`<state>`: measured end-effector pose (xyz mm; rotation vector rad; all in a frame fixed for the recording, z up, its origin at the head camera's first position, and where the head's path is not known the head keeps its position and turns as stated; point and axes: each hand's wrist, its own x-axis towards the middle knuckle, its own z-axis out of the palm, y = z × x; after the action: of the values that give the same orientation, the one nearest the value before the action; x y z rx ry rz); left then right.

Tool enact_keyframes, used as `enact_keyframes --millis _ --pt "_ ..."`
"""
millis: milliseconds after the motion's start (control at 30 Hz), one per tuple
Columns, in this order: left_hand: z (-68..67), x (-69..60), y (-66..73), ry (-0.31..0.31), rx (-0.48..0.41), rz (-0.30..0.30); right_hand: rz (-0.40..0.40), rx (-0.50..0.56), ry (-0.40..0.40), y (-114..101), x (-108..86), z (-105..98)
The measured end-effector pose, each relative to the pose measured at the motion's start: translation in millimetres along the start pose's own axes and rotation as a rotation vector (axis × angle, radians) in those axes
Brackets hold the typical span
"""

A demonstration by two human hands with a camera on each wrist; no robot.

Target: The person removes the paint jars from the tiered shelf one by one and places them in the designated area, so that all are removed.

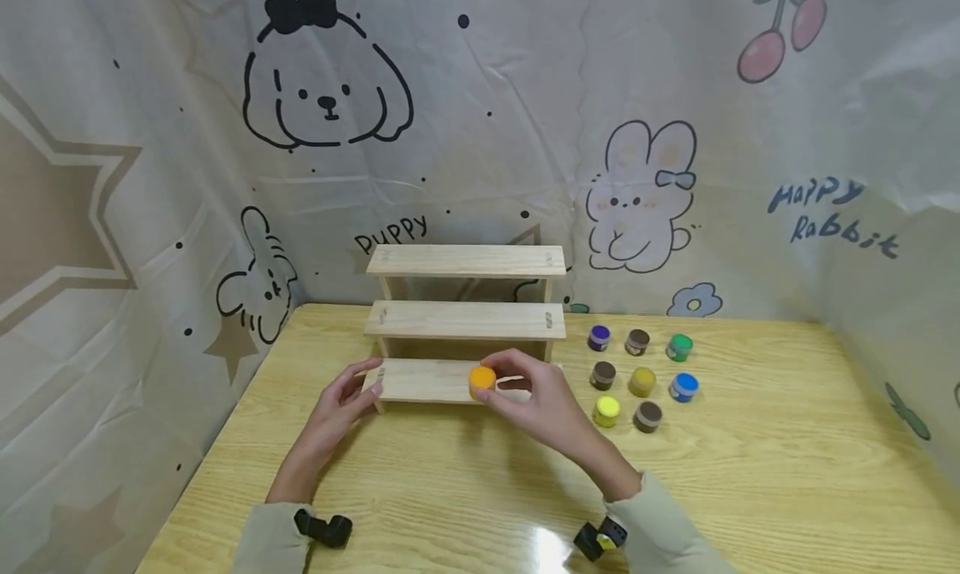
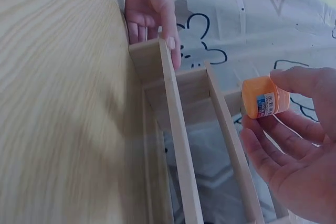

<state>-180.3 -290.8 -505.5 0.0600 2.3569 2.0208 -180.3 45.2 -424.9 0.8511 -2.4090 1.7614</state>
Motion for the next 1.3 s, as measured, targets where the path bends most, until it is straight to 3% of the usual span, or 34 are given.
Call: enact_keyframes --millis 833,1100,1300 --pt "0.2 -0.2 -2.7 0.001 -0.003 0.009 0.037 -0.159 0.202 16.4 -81.8 -84.3" --pt "0.3 0.4 -1.1 0.001 -0.01 0.008 0.079 -0.218 0.247 18.6 -98.1 -101.9" --pt "0.8 -1.8 -0.1 0.009 -0.005 -0.002 0.082 -0.202 0.262 24.3 -106.7 -115.7"
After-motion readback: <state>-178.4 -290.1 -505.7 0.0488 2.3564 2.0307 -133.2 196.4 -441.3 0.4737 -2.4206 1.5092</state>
